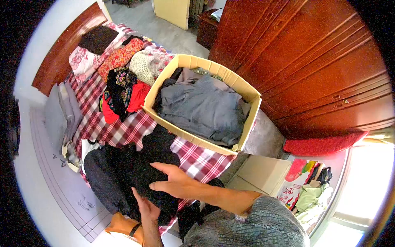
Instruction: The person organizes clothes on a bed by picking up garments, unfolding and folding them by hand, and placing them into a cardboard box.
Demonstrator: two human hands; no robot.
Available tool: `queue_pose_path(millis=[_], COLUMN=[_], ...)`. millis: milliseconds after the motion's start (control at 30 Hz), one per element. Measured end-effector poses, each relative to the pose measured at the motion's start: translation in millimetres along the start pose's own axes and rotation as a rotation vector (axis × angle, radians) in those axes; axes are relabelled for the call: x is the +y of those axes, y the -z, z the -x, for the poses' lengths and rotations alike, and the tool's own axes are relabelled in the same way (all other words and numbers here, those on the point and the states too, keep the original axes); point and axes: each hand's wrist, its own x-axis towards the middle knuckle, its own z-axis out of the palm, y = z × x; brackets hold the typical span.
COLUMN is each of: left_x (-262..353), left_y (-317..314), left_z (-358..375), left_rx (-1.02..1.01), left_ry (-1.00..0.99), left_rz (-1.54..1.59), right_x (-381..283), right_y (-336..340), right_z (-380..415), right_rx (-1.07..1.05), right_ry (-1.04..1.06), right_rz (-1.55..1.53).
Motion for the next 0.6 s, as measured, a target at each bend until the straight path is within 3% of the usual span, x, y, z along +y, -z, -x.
queue_pose_path(millis=[67, 133, 200, 267, 333, 433, 533, 600], left_x=[-4.4, -3.1, 8.4, 7.7, 3.1, -9.1, -26.6, -29.1], left_y=[-18.9, -37.9, -66.7, -66.7, -68.5, -82.8, -90.7, -110.5], left_z=[-6.4, -20.6, -28.4, -48.7, -69.9, -94.9, -120.4, -130.9], left_rx=[-0.074, -0.180, -0.452, -0.373, -0.296, -0.282, -0.233, -0.223], left_ry=[0.061, -0.034, -0.132, -0.135, -0.135, 0.031, 0.105, 0.147], left_rz=[0.330, 0.371, 0.325, 0.416, 0.499, 0.524, 0.245, 0.256], right_x=[-24.2, -40.8, -47.8, -53.8, -67.6, -65.1, -64.5, -64.9], right_y=[10.9, 27.2, 53.4, 79.6, 96.6, 133.9, 164.2, 186.4], right_z=[16.9, 32.7, 45.8, 54.9, 65.8, 68.4, 67.2, 70.1], right_rx=[-0.080, -0.024, -0.017, 0.009, 0.050, 0.085, 0.097, 0.195], right_ry=[-0.008, 0.041, 0.061, 0.115, -0.006, 0.011, 0.033, 0.022], right_rz=[-0.072, 0.024, 0.034, 0.010, -0.295, -0.392, -0.516, -0.573])
